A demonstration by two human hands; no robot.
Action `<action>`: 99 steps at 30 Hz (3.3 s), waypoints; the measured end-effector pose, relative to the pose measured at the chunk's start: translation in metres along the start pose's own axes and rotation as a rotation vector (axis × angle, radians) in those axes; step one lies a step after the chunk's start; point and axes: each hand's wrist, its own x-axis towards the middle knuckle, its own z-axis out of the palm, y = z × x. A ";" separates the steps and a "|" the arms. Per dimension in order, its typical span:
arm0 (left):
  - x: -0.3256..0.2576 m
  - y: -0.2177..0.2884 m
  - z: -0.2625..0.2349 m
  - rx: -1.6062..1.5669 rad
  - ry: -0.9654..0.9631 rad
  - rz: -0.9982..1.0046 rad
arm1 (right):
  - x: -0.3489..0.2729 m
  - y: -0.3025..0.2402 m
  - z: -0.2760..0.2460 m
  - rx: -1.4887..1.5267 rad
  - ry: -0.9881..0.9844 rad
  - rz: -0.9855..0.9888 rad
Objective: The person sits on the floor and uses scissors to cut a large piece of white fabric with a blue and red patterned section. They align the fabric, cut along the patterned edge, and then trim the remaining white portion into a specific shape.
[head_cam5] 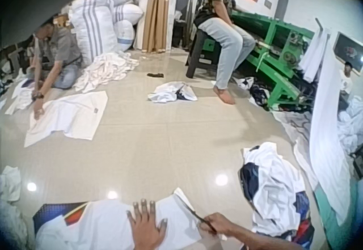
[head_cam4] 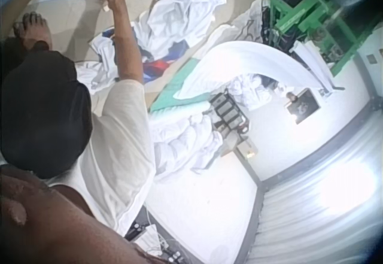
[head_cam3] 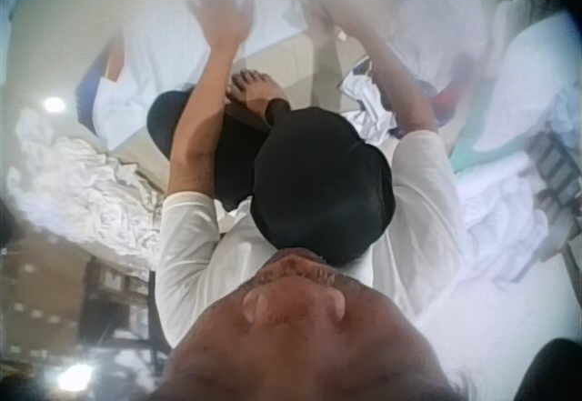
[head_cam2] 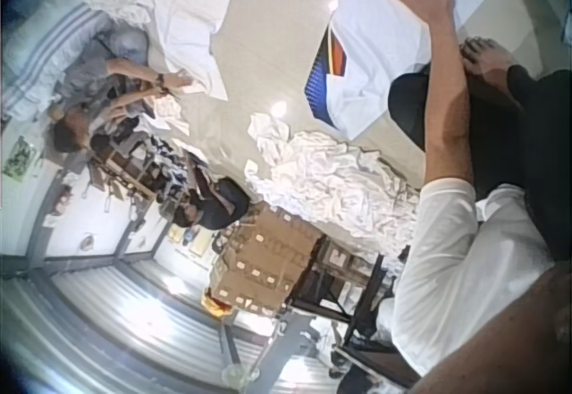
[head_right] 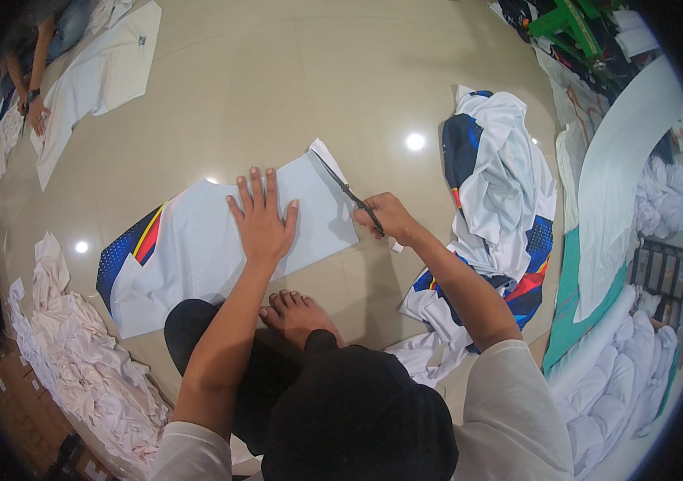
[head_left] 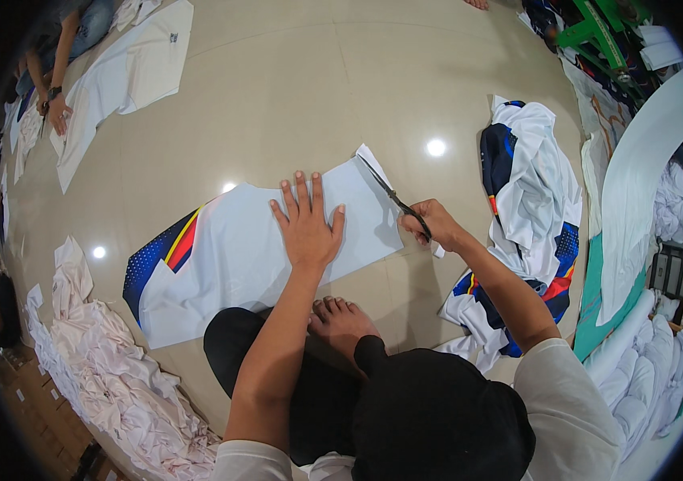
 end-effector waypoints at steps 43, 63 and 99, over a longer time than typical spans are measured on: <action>0.067 0.059 0.021 -0.402 0.330 -0.155 | -0.004 0.004 -0.004 0.004 0.002 -0.016; 0.067 0.061 0.020 -0.369 0.321 -0.169 | 0.002 0.004 0.005 0.047 -0.016 -0.027; 0.091 0.017 -0.023 -0.822 -0.314 -0.077 | -0.019 0.023 -0.020 0.117 -0.128 -0.068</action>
